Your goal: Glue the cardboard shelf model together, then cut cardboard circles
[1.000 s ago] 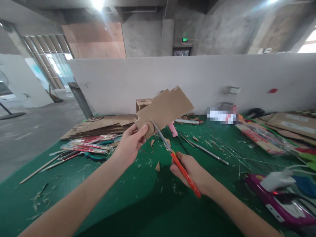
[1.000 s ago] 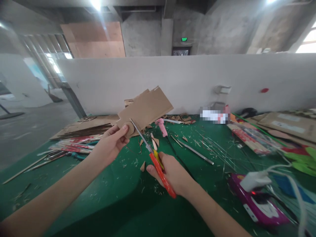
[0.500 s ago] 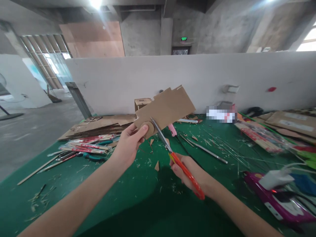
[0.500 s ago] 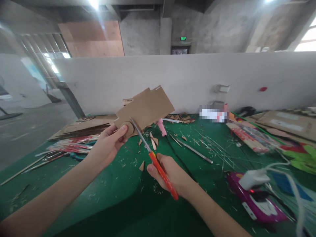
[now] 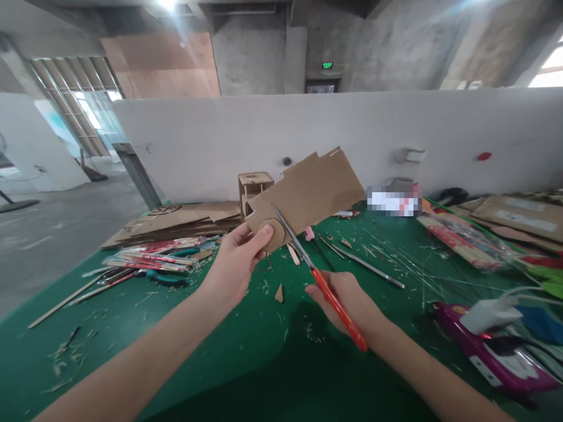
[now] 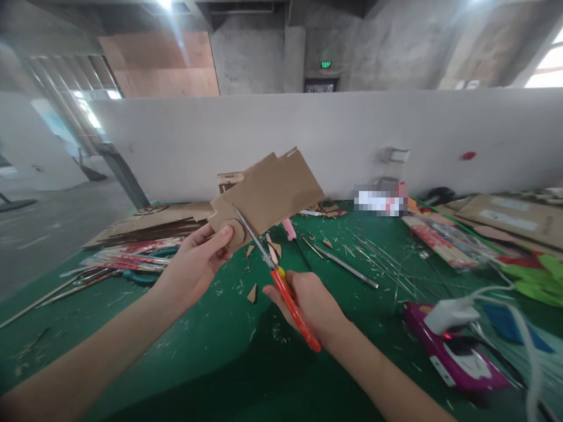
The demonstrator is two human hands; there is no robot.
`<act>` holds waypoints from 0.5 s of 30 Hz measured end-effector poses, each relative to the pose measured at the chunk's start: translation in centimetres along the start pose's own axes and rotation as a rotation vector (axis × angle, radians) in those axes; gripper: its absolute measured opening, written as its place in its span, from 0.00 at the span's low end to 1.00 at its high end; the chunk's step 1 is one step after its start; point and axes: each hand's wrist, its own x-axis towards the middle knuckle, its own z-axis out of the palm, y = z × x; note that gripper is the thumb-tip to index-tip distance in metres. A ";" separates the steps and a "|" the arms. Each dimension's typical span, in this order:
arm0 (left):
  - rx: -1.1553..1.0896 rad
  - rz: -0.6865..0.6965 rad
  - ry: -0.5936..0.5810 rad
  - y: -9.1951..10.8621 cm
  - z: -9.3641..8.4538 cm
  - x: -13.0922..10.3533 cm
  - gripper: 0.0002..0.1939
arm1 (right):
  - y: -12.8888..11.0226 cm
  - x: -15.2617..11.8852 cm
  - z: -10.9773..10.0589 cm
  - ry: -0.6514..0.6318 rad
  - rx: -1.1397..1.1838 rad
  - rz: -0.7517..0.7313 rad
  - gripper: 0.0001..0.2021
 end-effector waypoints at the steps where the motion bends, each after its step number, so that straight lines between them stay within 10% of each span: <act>1: -0.007 -0.003 -0.005 0.0 0.0 0.0 0.11 | 0.1 0.0 0.0 0.003 -0.007 -0.012 0.21; 15: 0.025 0.021 0.001 -0.1 -0.2 0.2 0.12 | 1.2 -0.3 0.3 -0.184 0.350 -0.113 0.24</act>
